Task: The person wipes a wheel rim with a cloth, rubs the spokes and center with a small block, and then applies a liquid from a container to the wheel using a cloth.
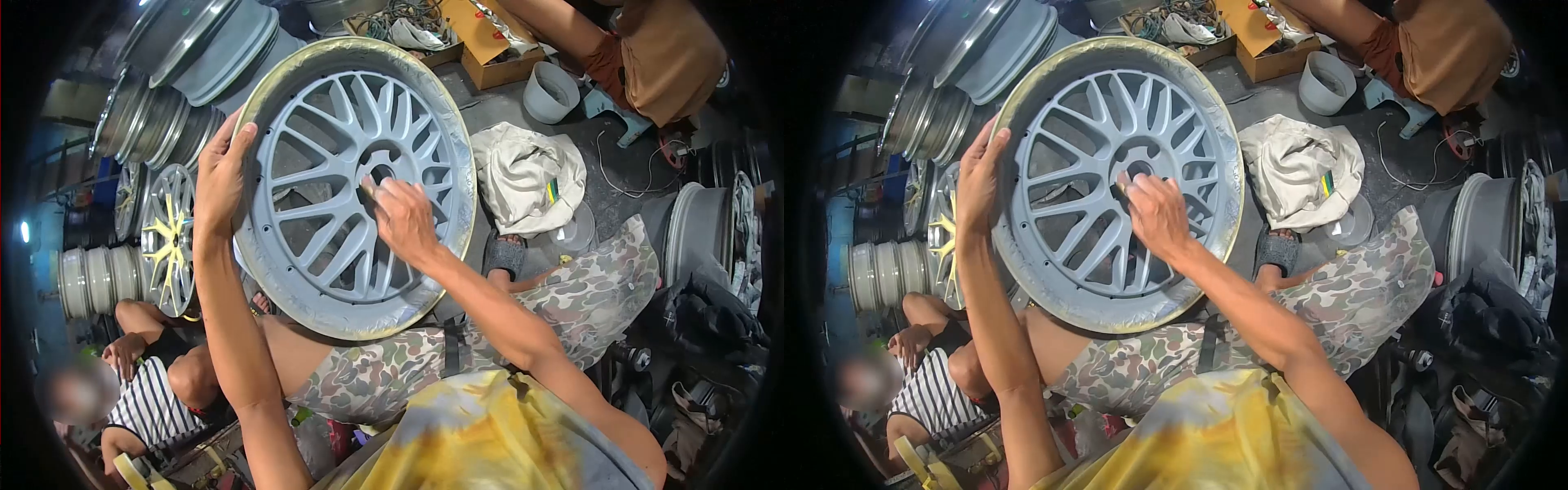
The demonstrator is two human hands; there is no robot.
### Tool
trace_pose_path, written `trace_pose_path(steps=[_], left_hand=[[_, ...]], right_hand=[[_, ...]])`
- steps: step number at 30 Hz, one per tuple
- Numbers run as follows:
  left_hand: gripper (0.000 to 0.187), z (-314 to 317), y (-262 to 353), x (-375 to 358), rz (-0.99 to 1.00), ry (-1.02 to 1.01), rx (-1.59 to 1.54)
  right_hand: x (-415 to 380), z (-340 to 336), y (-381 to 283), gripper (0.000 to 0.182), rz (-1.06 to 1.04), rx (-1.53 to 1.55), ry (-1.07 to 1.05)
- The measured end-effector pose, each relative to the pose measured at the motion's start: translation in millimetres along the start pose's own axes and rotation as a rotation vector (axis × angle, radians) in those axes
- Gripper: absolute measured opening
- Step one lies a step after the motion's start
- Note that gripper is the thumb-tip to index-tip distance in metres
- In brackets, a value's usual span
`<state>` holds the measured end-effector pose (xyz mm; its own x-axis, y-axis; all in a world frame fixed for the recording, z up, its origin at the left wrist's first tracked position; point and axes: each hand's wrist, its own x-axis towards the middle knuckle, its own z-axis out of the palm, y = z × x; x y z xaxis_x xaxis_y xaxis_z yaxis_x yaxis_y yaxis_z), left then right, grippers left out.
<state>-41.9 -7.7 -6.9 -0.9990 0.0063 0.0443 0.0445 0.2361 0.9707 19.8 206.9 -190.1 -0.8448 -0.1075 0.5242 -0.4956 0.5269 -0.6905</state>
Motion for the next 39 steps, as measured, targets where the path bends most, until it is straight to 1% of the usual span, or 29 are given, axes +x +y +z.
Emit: trace_pose_path(steps=[2,3,4,6,8,10,11,12,14,15,16,18,19,22,23,24,26,27,30,32,34,35,36,38,39], left_hand=[[0.051,-2,1,-2,-0.016,0.013,0.037],[0.051,2,8,-5,-0.016,0.018,0.094],[0.051,-1,5,-4,-0.01,0.018,0.097],[0.051,-2,-2,1,0.004,0.008,-0.001],[0.049,-3,-5,2,-0.01,0.023,-0.01],[0.047,-4,-1,-4,-0.037,0.047,-0.01],[0.049,-1,4,-7,-0.042,0.043,0.015],[0.05,1,8,-6,-0.039,0.039,0.037],[0.051,-1,2,-4,-0.007,0.034,0.045],[0.048,-1,1,-3,-0.007,0.032,0.011],[0.046,-1,0,-3,-0.008,0.034,-0.022],[0.046,-3,-1,-3,-0.017,0.054,0.021],[0.046,-3,-1,-4,-0.012,0.05,0.053],[0.046,-2,0,-2,0.007,0.025,0.05],[0.046,-1,2,-2,0.017,0.036,0.034],[0.046,-1,1,-3,0.019,0.05,0.017],[0.046,-7,-2,0,0.023,0.052,0.031],[0.047,-9,-3,1,0.011,0.038,0.056],[0.048,-7,1,-1,-0.016,0.006,0.076],[0.049,-9,-3,3,0.002,0.02,0.043],[0.051,-7,2,1,0.015,0.009,0.03],[0.051,-6,4,0,0.0,0.026,0.043],[0.051,-6,4,-2,-0.018,0.039,0.061],[0.051,-12,-5,-1,-0.011,0.007,0.029],[0.051,-11,-3,-1,-0.012,0.016,0.049]], right_hand=[[11,1,15,0.029,0.041,-0.111,-0.001],[21,4,22,0.031,0.078,-0.094,0.062],[19,6,18,0.031,0.075,-0.093,0.068],[13,4,4,0.03,-0.046,-0.01,-0.001],[13,-1,8,0.03,-0.057,-0.041,-0.045],[16,3,34,0.031,0.026,-0.111,0.021],[11,6,44,0.031,0.06,-0.101,0.095],[5,4,47,0.031,0.051,-0.102,0.098],[-22,-5,41,0.025,0.173,-0.132,-0.044],[-29,-7,36,0.024,0.238,-0.086,-0.101],[-26,-6,38,0.024,0.238,-0.088,-0.105],[-17,0,42,0.024,0.191,-0.125,-0.03],[-5,2,46,0.024,0.152,-0.084,-0.021],[-3,2,43,0.026,0.166,-0.098,-0.033],[-13,3,47,0.028,0.093,-0.127,0.029],[-14,-1,45,0.028,0.084,-0.129,0.03],[-21,-4,41,0.03,0.172,-0.059,-0.089],[-14,1,43,0.03,0.089,-0.095,-0.033],[14,2,37,0.031,0.068,-0.074,-0.026],[0,3,44,0.031,0.071,-0.075,-0.024],[-21,-2,46,0.03,0.169,-0.081,-0.066],[-23,0,47,0.03,0.152,-0.079,-0.03],[-18,0,43,0.03,0.152,-0.078,-0.038],[4,4,31,0.029,0.142,-0.012,-0.018],[12,8,25,0.027,0.065,-0.003,0.007]])
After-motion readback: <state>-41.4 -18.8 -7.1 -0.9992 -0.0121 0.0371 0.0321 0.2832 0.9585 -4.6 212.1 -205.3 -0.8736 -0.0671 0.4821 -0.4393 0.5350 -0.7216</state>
